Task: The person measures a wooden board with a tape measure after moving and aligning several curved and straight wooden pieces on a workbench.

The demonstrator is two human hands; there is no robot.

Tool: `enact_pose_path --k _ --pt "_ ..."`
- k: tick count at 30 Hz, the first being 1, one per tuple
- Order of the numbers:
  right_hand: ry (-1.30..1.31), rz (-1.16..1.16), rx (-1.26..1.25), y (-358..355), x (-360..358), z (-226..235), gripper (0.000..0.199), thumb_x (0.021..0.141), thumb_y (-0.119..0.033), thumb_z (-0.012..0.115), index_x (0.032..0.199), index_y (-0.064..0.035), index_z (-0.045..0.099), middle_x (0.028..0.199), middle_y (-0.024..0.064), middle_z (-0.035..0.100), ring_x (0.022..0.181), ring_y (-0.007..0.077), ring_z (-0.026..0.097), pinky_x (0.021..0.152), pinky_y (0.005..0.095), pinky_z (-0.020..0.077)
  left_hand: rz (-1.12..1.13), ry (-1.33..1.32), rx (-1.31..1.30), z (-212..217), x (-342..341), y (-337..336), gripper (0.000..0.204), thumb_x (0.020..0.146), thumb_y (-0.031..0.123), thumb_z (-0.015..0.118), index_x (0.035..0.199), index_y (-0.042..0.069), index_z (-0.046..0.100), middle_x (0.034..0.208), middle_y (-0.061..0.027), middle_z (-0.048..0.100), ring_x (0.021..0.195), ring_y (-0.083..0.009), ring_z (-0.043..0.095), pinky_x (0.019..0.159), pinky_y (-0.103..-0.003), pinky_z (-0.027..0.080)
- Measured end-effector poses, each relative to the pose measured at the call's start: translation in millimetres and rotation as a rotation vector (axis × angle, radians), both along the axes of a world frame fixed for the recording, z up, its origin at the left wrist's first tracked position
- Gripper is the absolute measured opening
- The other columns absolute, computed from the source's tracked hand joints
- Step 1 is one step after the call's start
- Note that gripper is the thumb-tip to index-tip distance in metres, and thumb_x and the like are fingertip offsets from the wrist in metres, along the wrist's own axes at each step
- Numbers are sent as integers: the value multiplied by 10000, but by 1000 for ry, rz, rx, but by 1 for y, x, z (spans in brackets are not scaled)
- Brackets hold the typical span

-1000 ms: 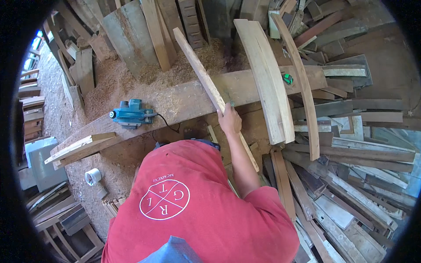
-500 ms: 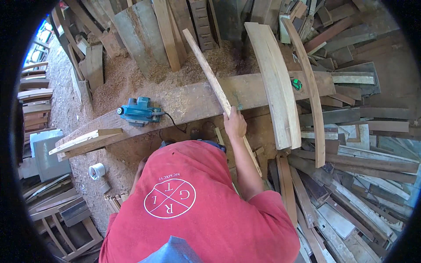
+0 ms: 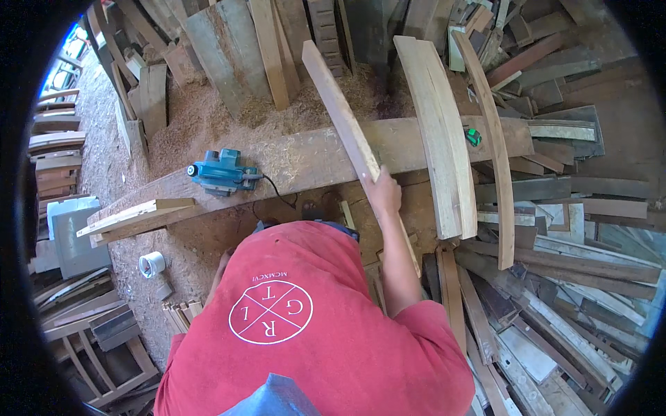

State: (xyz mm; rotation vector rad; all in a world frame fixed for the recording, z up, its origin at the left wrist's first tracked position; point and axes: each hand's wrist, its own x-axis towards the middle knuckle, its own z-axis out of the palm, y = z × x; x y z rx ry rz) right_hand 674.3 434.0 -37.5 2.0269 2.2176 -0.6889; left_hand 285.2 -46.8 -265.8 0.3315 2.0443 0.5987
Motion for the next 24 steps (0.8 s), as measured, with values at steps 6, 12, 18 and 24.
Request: enact_pose_path --k 6,12,18,24 --pt "-60 -191 287 15 39 -2 871 783 -576 797 1429 -80 488 1340 243 572 1263 430 551 1062 538 425 108 -169 150 -1 -4 5 383 986 296 640 1240 14 691 1206 -153 732 1123 -252 683 973 -355 520" --pt "-34 -11 126 -12 45 -19 1009 707 -564 856 1504 -155 392 1457 221 439 1356 446 432 1118 588 333 -123 -21 70 -21 -8 -7 362 987 279 641 1234 20 695 1180 -142 738 1091 -239 684 956 -343 522" --pt "-67 -79 195 -21 29 -32 997 683 -461 904 1480 -160 385 1440 238 423 1338 455 431 1117 596 326 -156 -76 72 -33 -23 -29 371 988 308 664 1222 22 697 1141 -117 746 1027 -212 687 922 -339 527" --pt "93 -188 99 -4 45 -31 863 779 -465 833 1467 -144 423 1422 248 451 1319 444 433 1115 553 332 -92 -111 19 -31 -32 -12 432 980 384 674 1246 44 686 1127 -110 752 1018 -203 689 892 -350 537"
